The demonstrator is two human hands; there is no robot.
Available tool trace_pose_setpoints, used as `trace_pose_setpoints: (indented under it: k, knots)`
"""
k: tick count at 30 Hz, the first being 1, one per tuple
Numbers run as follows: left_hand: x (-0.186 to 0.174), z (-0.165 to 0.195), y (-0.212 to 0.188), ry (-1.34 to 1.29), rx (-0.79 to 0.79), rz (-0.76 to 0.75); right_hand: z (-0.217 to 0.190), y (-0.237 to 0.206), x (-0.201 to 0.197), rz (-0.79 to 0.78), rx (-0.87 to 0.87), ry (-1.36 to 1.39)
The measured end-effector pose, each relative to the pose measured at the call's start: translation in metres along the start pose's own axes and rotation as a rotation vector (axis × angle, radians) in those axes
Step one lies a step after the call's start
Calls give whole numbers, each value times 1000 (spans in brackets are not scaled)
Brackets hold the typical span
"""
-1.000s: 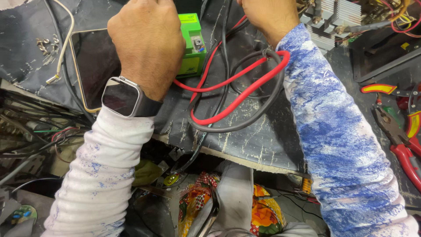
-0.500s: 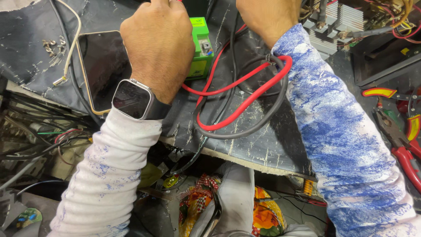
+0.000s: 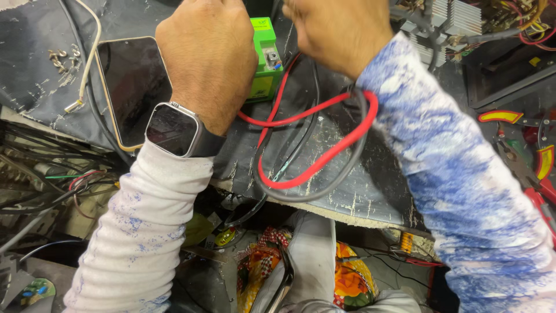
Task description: The person solders a red wire with a ring terminal onto a battery terminal, holding the wire with pliers while heating it with a soldering iron and applying solder. They then reposition the wires and use a multimeter on the bench to test the connection.
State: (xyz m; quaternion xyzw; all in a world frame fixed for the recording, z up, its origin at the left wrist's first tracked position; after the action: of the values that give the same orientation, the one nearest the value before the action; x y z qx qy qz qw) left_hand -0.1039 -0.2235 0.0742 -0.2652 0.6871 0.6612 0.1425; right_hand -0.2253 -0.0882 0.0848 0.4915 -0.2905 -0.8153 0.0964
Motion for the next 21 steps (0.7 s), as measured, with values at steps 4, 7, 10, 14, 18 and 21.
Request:
trace_pose_setpoints:
  k: [4,7,10,14,18,21]
  knots:
    - [4,-2,-1,3,-16,-53,-29,-3,-26,-81,188,254]
    - [3,-3,0,4,8,-44,-36,-2,-37,-224,392,381]
    - [2,-5,1,60,20,-72,-40,-9,-47,-374,592,411]
    - [-5,-5,2,134,27,-110,-68,-19,-76,-99,361,342]
    - [-21,-4,-3,62,-22,-197,-67,-37,-54,-211,558,568]
    - [-36,-1,-5,-184,-78,-216,-65,-39,-48,-225,575,662]
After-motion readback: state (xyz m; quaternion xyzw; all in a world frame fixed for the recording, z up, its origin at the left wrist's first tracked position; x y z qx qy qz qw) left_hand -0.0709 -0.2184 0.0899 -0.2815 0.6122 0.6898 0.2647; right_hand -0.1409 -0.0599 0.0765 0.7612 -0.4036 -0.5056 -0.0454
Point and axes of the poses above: each hand's wrist, its own y-axis towards the middle knuckle, its own x-axis out of the palm, z = x × y, the point moved 6 cm from there along y, towards the middle knuckle, and after that the axes turned 3 degrees about x, right-handed, at the moved point
